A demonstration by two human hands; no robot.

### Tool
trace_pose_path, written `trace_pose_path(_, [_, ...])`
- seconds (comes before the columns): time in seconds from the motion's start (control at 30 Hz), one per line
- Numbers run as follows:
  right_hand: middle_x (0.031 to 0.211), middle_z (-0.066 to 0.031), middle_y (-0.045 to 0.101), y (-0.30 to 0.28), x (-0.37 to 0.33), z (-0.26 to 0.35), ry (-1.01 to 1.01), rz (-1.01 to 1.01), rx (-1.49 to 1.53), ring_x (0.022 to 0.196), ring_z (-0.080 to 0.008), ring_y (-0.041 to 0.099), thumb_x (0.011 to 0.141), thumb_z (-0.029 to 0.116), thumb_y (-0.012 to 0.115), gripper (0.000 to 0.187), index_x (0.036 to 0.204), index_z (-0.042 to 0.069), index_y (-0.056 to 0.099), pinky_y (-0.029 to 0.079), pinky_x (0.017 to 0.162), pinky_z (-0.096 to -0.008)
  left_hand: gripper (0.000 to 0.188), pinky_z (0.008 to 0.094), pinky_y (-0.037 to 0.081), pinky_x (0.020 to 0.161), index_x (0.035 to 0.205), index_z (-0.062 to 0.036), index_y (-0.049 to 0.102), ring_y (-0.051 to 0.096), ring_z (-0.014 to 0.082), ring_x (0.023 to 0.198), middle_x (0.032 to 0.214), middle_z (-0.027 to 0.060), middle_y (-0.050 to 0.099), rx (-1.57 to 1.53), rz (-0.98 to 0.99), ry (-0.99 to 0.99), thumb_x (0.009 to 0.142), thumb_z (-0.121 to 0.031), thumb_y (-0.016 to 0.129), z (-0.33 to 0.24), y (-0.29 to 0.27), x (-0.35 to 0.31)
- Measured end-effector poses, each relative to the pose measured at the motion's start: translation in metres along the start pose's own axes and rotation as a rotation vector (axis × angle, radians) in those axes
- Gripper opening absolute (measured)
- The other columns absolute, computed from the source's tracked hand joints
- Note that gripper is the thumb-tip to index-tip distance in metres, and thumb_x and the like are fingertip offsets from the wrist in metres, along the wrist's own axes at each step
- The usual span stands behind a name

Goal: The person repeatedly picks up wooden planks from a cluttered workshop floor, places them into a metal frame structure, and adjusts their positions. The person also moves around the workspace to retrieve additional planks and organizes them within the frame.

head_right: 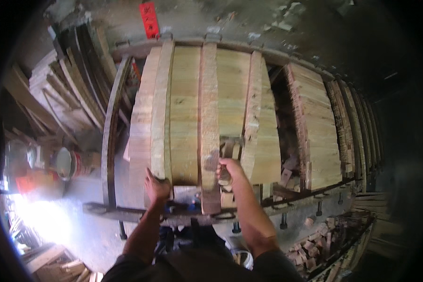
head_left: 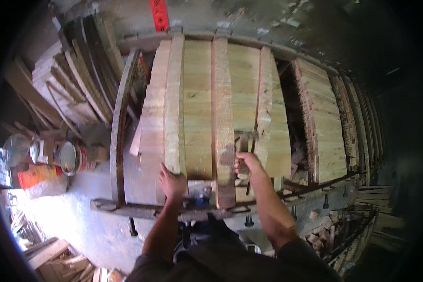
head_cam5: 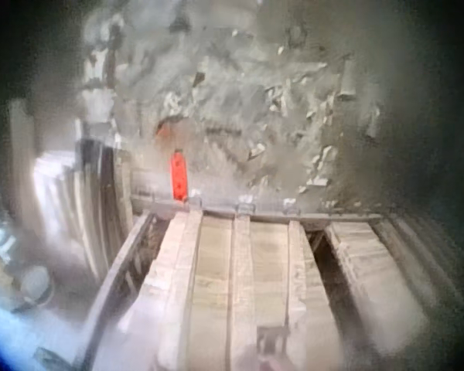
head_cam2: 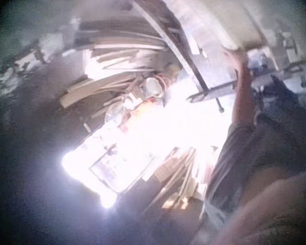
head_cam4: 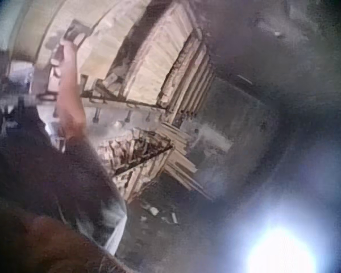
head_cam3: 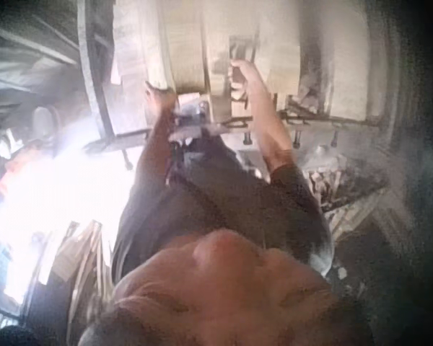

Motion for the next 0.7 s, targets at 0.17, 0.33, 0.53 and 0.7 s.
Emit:
trace_pose_path(0.17, [0.078,-0.0123,0.066,0.069,-0.063,0.052,-0.571,-0.073,-0.907,0.060,-0.0236,0.065,0.092,0.017,0.064,0.024,0.106,-0.001,0.057,0.054,0.052,-0.0401,0.088,0.0461,0.039,0.105,0.151,0.0005,0.029,0.051,0.0403,0.120,0.131,0.0253,0.053,-0.332,-0.048,-0.045,0.079,-0.017,0.076,0.083,-0.030,0.008])
trace_pose_path(0.33, [0.087,-0.0211,0.068,0.308,-0.164,0.027,-1.065,0.238,-1.838,0.062,-0.0285,0.068,0.089,0.011,0.055,0.030,0.115,-0.003,0.050,0.056,0.059,-0.0421,0.083,0.0443,0.033,0.111,0.152,-0.0005,0.030,0.047,0.0377,0.128,0.138,0.0227,0.051,-0.381,-0.201,-0.130,0.080,-0.005,0.072,0.126,-0.077,-0.009])
trace_pose_path(0.53, [0.081,-0.0146,0.065,0.310,-0.139,-0.026,-1.657,0.423,-2.078,0.065,-0.0297,0.068,0.078,0.007,0.058,0.032,0.110,0.004,0.052,0.055,0.054,-0.0402,0.079,0.0460,0.032,0.111,0.151,-0.0004,0.033,0.047,0.0380,0.126,0.137,0.0215,0.052,-0.520,-0.404,-0.006,0.079,0.001,0.066,0.155,-0.122,-0.018])
trace_pose_path(0.7, [0.095,-0.0230,0.072,0.110,-0.057,0.059,-0.409,-0.338,-2.504,0.082,-0.0352,0.072,0.085,0.007,0.057,0.053,0.134,-0.008,0.043,0.057,0.068,-0.0468,0.075,0.0458,0.034,0.110,0.149,0.0001,0.034,0.048,0.0382,0.126,0.134,0.0212,0.053,-0.560,-0.399,-0.023,0.080,0.003,0.062,0.192,-0.157,-0.028])
Point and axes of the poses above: each hand's wrist, its own x-axis towards the middle knuckle, its own y-axis out of the palm, z = x × y, the point moved 7 cm from there along x, towards the middle knuckle
